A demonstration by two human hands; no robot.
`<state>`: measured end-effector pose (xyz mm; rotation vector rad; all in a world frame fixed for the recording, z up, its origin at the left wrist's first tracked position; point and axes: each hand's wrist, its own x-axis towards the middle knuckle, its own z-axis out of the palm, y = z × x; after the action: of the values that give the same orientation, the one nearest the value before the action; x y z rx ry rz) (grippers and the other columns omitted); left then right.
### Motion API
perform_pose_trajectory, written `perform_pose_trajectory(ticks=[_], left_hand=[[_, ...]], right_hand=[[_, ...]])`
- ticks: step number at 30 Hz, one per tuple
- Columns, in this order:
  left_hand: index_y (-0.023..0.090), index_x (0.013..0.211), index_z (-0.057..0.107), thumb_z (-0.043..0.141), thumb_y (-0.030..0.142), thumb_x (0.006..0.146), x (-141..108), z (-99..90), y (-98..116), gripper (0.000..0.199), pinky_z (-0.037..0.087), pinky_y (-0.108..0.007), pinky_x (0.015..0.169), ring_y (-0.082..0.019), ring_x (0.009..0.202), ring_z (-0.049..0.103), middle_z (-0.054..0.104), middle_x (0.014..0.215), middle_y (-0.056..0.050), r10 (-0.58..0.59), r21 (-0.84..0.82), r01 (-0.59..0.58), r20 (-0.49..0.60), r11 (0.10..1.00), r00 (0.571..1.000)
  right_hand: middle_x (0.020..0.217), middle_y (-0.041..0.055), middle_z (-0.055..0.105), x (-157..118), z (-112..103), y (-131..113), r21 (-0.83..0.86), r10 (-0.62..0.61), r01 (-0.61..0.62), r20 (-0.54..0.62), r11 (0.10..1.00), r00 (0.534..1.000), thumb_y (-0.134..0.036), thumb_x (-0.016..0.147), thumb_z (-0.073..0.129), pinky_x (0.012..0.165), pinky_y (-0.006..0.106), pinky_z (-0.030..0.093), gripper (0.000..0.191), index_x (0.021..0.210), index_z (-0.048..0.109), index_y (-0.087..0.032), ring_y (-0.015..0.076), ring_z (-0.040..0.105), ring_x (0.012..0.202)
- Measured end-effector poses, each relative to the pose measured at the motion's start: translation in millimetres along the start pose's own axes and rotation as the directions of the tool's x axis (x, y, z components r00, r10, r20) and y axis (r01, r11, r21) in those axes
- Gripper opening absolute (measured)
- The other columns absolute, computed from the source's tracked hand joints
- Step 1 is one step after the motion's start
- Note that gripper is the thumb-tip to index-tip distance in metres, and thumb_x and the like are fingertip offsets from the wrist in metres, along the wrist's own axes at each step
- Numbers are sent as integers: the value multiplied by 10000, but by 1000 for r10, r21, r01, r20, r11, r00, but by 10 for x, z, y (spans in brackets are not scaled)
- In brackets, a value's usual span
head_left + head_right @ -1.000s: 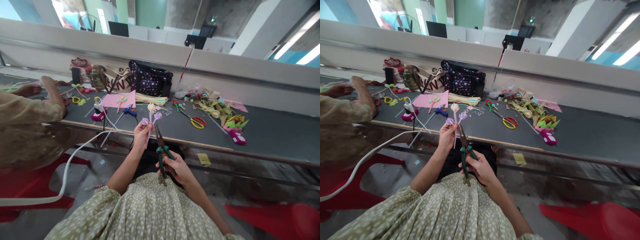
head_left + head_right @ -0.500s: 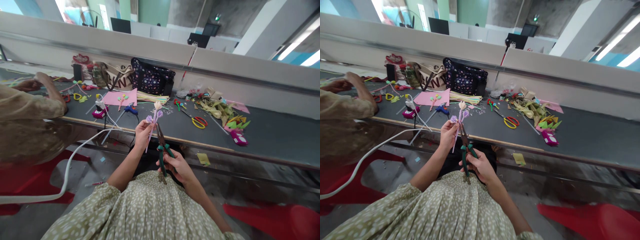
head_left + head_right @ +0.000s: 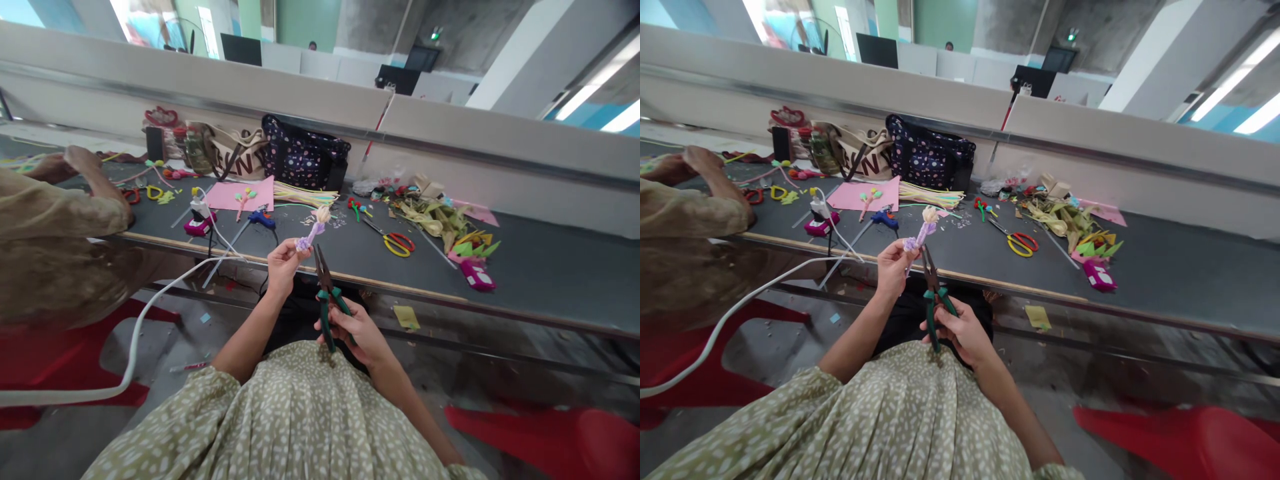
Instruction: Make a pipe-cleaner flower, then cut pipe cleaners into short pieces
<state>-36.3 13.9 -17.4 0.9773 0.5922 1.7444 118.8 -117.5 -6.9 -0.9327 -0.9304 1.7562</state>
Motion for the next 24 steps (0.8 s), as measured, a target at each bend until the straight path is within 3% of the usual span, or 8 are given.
perform_pose_trajectory(ticks=[9,24], left_hand=[[179,782,725,876,308,615,-4,-26,14,259,584,-256,689,-128,687,680,702,793,-20,-74,-49,75,26,996,997],[168,775,723,840,276,665,21,-105,18,194,541,-233,684,-127,711,668,673,801,-17,-61,5,60,171,998,983]], right_hand=[[734,14,656,-26,10,-71,-31,7,-7,-27,999,1000,-393,786,757,576,294,566,383,1098,668,-189,166,671,652],[732,13,631,-24,-1,-48,-38,14,-13,29,999,999,-366,800,747,554,285,559,360,1111,676,-201,179,666,696]])
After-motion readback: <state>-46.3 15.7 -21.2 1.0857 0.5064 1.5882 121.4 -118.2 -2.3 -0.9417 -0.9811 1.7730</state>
